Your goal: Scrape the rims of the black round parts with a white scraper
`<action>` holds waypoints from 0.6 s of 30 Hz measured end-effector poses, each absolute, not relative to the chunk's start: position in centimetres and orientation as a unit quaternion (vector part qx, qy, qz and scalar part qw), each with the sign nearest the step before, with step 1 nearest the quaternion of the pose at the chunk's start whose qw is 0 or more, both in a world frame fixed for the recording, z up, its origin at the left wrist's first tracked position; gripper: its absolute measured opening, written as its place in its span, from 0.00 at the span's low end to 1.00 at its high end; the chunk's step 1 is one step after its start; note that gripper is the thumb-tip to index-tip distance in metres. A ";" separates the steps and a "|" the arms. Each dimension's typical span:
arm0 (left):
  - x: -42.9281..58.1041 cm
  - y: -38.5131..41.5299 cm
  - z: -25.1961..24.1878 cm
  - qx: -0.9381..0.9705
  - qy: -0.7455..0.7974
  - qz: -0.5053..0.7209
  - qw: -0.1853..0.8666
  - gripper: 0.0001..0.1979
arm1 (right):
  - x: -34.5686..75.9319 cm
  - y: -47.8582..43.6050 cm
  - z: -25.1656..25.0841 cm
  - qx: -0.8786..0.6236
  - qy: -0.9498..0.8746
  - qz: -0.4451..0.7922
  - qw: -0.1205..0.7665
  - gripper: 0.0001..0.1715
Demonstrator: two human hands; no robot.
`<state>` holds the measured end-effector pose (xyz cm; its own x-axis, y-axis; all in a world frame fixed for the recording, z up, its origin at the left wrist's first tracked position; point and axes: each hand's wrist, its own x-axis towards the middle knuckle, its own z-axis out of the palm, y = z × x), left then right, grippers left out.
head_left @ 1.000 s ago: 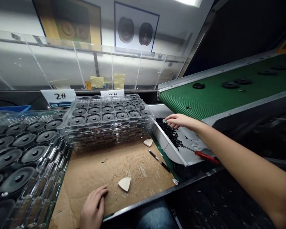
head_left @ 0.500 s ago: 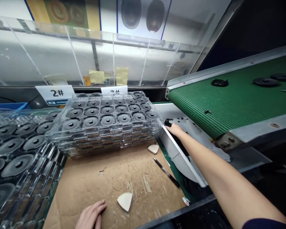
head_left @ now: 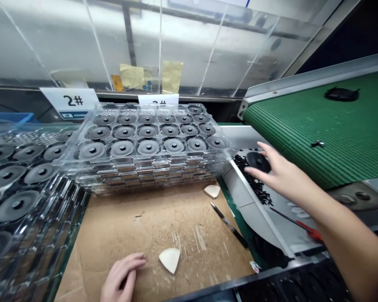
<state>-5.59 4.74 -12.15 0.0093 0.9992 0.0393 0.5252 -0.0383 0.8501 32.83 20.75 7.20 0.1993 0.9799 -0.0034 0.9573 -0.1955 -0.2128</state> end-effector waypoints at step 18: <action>-3.0 0.9 -5.5 0.043 0.230 0.327 0.916 0.25 | 15.6 5.4 0.8 -0.285 -0.811 0.504 0.088 0.44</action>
